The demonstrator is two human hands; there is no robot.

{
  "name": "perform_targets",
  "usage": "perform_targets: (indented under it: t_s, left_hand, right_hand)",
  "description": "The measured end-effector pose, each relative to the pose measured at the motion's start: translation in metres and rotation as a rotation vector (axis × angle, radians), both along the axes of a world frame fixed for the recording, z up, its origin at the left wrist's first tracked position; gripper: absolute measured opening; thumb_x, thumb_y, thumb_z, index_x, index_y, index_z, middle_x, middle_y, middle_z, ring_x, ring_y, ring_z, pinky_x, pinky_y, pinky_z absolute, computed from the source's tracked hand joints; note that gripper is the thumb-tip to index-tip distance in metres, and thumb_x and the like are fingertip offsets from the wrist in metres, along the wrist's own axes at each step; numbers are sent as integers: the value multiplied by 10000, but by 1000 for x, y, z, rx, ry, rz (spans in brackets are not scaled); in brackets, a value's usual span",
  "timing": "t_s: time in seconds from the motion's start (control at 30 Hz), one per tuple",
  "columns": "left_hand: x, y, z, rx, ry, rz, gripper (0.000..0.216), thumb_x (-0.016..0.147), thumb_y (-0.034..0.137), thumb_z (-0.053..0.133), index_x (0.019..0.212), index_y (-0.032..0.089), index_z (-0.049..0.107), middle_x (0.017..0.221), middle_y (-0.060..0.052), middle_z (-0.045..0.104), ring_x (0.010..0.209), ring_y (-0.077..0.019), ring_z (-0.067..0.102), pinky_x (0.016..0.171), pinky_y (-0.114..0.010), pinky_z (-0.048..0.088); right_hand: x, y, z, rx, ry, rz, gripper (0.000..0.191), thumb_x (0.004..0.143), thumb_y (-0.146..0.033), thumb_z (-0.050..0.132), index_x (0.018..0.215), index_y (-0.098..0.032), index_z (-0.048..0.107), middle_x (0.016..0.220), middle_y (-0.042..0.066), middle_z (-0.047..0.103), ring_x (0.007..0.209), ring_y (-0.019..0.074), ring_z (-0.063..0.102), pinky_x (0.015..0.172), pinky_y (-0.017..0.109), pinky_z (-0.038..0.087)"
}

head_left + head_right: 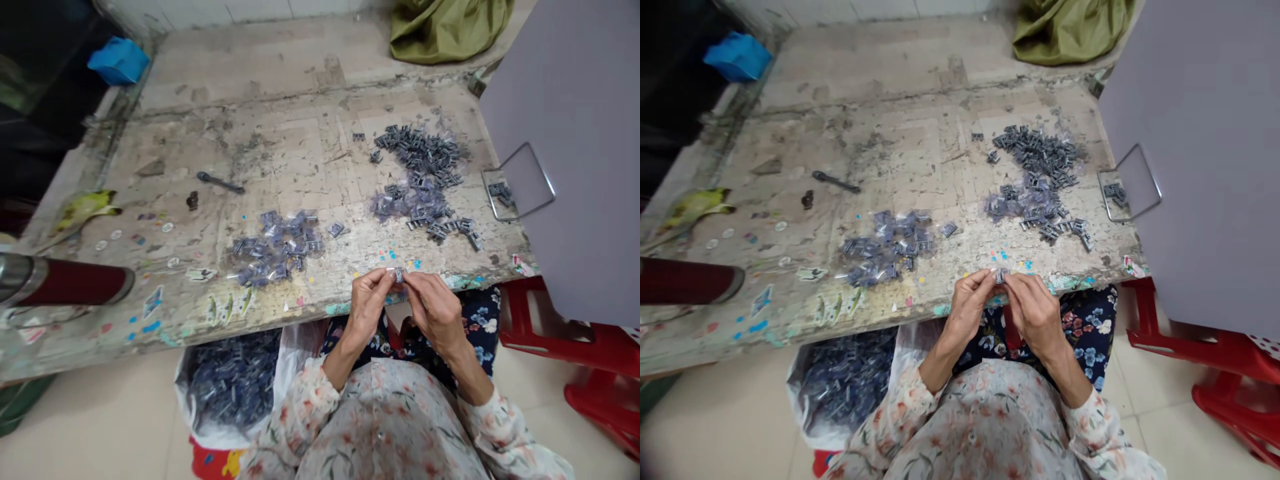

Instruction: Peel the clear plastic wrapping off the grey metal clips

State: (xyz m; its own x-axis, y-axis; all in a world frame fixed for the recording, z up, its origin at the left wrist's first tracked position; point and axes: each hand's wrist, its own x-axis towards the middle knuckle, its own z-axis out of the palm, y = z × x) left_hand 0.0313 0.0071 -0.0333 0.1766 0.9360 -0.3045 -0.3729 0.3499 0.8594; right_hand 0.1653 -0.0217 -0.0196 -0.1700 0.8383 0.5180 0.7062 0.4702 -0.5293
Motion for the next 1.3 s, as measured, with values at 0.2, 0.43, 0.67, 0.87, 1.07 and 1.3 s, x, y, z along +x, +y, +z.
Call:
perform_targets:
  t_s: [0.2, 0.43, 0.67, 0.87, 1.07, 1.3]
  left_hand:
    - [0, -4, 3, 57, 46, 22, 245, 837, 399, 668, 778, 166, 713, 762, -8, 659, 732, -133, 586, 745, -236, 476]
    - [-2, -5, 11, 113, 137, 15, 241, 839, 396, 660, 768, 172, 717, 776, -17, 620, 764, -148, 552, 757, -244, 454]
    - [-3, -4, 15, 202, 224, 65, 232, 838, 392, 660, 770, 187, 746, 798, -31, 635, 799, -168, 560, 771, -260, 450]
    - [-2, -8, 17, 350, 342, 130, 199, 879, 323, 609, 865, 208, 771, 928, -70, 700, 905, -202, 622, 852, -306, 471]
    - [-2, -9, 18, 397, 389, 174, 197, 880, 313, 606, 884, 213, 775, 949, -83, 714, 930, -219, 646, 862, -322, 486]
    - [-8, -8, 15, 479, 423, 121, 228, 911, 279, 556, 970, 221, 770, 991, -93, 713, 957, -220, 644, 875, -325, 480]
  right_hand:
    - [-1, -3, 3, 25, -29, -6, 346, 917, -82, 525, 1242, -194, 572, 958, 107, 694, 873, 201, 640, 787, 374, 553]
    - [-7, -7, 7, 28, -58, -48, 349, 910, -86, 549, 1237, -205, 572, 957, 97, 698, 869, 211, 648, 792, 380, 560]
    - [-14, -7, 11, 6, -29, -57, 293, 923, -96, 533, 1186, -213, 588, 949, 85, 707, 861, 205, 653, 793, 380, 557]
    - [-20, -7, 14, -2, -1, -108, 238, 916, -101, 546, 1122, -203, 609, 932, 86, 718, 859, 205, 663, 783, 371, 546]
    - [-20, -2, 18, -52, 107, -152, 122, 906, -175, 586, 1006, -227, 633, 884, 61, 682, 837, 196, 645, 761, 364, 561]
    - [-14, 2, 18, -310, 328, -109, 411, 888, -263, 627, 1289, -239, 543, 1073, 84, 605, 857, 168, 622, 613, 264, 589]
